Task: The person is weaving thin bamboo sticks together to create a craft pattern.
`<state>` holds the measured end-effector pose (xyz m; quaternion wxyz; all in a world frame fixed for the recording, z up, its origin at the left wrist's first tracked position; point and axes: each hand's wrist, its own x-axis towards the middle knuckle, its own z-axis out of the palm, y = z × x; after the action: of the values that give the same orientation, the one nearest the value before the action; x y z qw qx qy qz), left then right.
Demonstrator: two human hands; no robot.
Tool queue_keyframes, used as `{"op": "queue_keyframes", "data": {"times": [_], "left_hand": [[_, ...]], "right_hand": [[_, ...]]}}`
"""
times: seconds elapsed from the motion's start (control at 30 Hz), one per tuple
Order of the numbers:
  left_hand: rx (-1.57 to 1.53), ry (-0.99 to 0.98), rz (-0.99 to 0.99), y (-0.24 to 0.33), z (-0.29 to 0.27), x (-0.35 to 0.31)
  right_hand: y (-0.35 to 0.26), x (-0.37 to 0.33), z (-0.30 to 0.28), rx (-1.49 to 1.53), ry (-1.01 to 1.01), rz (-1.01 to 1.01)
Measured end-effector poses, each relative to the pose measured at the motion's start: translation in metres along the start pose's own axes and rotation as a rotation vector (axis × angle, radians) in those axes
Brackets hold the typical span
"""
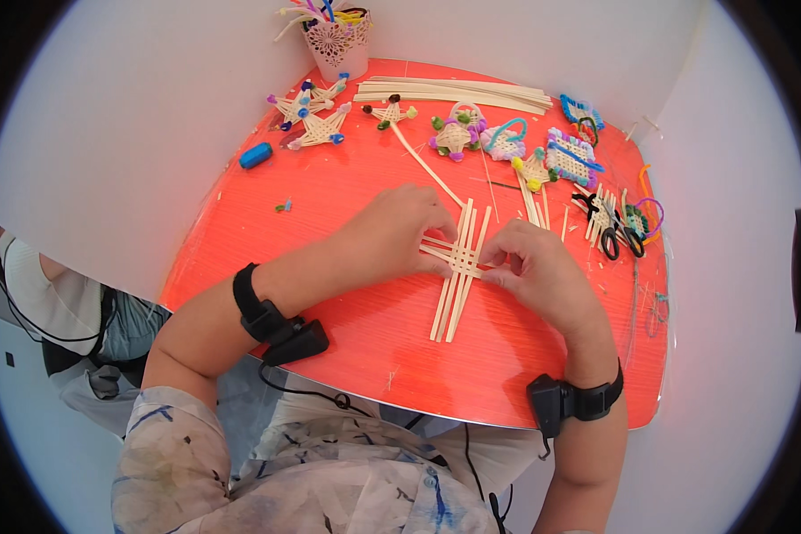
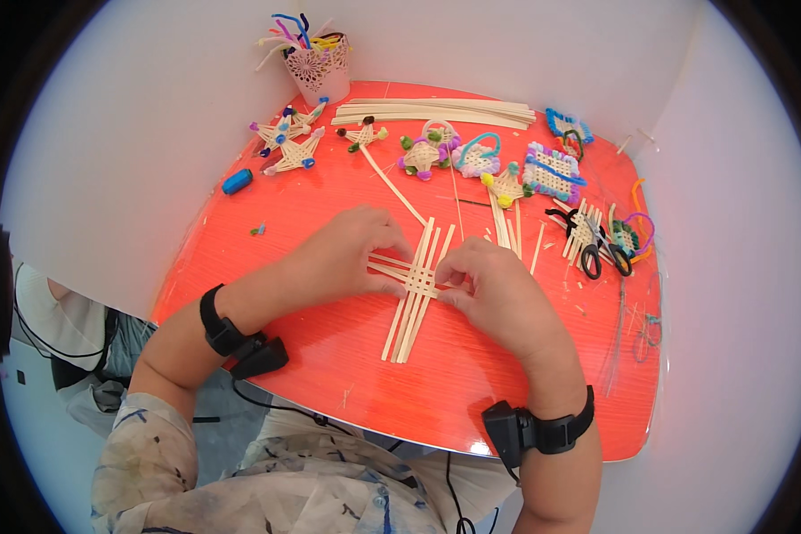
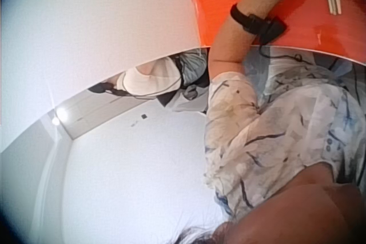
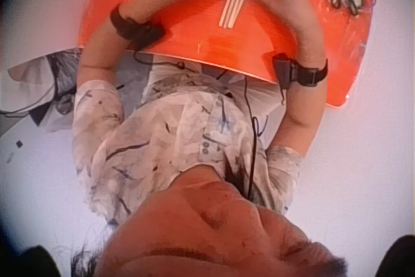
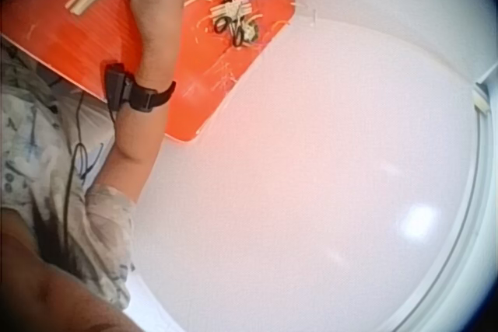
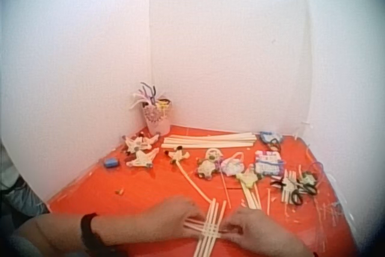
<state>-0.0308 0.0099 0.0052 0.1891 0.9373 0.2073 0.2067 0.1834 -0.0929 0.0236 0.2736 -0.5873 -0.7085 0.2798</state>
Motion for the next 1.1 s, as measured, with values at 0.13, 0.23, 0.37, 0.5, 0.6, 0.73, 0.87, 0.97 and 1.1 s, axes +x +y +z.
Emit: {"op": "queue_keyframes", "data": {"times": [0.13,0.23,0.37,0.5,0.6,0.73,0.87,0.97,1.1], "left_hand": [[-0.101,-0.032,-0.012,-0.005,0.007,-0.005],[-0.202,-0.064,-0.033,-0.007,0.014,-0.006],[-0.280,-0.086,-0.048,-0.009,0.015,-0.005],[-0.297,-0.052,0.009,-0.012,0.017,-0.008],[-0.220,-0.057,-0.013,-0.003,0.012,-0.008],[-0.241,-0.059,-0.025,-0.002,0.013,-0.008],[-0.241,-0.047,-0.003,-0.003,0.015,-0.009],[-0.236,-0.048,0.000,-0.003,0.015,-0.008],[-0.251,-0.061,0.000,-0.003,0.014,-0.008]], "right_hand": [[0.004,0.002,0.005,0.011,-0.036,0.021],[0.004,0.002,0.008,-0.031,-0.045,-0.002],[0.003,0.003,0.010,-0.070,-0.041,0.035],[-0.002,0.003,0.011,-0.008,-0.038,0.066],[-0.004,0.002,0.011,0.041,-0.019,0.094],[-0.011,0.004,0.009,0.024,-0.051,0.130],[-0.003,0.002,0.009,0.010,-0.071,0.009],[0.001,0.002,0.008,-0.027,-0.110,-0.103],[0.001,0.002,0.009,-0.020,-0.131,-0.116]]}}
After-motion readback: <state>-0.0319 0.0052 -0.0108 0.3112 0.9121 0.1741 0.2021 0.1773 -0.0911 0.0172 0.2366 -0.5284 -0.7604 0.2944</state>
